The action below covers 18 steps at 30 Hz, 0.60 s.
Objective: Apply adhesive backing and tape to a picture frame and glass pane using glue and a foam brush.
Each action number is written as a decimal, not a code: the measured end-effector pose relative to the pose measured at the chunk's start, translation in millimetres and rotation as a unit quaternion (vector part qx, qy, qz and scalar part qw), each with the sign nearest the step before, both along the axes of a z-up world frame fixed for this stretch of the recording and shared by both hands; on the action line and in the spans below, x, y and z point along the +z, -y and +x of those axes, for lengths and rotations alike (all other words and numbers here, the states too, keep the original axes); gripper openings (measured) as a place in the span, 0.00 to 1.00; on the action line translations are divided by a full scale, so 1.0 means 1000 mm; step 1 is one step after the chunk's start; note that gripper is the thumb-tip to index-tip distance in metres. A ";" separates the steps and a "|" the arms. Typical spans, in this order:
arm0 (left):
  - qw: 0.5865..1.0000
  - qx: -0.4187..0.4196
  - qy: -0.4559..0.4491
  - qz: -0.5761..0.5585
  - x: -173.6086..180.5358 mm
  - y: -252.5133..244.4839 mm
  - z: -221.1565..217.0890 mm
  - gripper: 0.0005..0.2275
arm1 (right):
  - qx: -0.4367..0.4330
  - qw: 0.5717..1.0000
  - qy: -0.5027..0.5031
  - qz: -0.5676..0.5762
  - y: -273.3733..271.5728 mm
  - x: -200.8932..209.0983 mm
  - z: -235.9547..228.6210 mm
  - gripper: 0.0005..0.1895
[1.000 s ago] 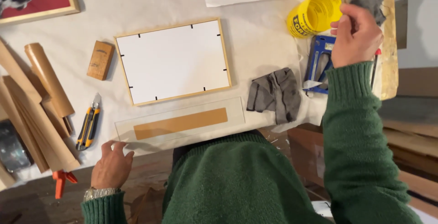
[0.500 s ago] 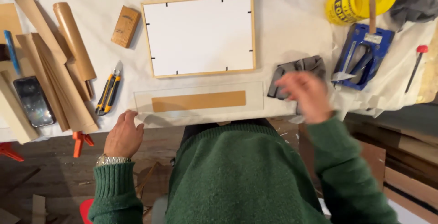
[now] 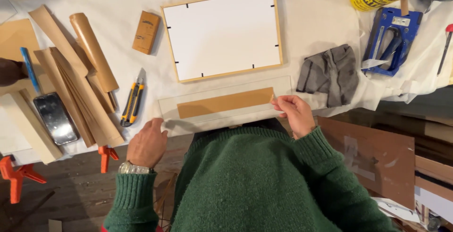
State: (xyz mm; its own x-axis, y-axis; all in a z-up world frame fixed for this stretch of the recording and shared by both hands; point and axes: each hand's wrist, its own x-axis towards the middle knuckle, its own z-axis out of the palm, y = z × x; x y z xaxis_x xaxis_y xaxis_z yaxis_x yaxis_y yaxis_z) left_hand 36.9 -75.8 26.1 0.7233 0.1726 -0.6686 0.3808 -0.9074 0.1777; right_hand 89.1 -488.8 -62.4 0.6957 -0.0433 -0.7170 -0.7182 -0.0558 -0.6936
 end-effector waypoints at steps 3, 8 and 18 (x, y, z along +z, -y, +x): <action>1.000 -0.025 0.013 -0.008 0.001 -0.009 -0.001 0.16 | -0.030 0.999 0.024 0.003 -0.009 -0.011 -0.005 0.11; 0.999 -0.023 0.034 -0.035 0.004 -0.025 0.001 0.15 | -0.009 0.996 0.093 0.014 -0.017 -0.005 0.003 0.10; 0.997 0.002 0.049 -0.057 -0.002 -0.029 -0.006 0.15 | -0.001 0.997 0.025 -0.071 0.009 -0.020 0.002 0.09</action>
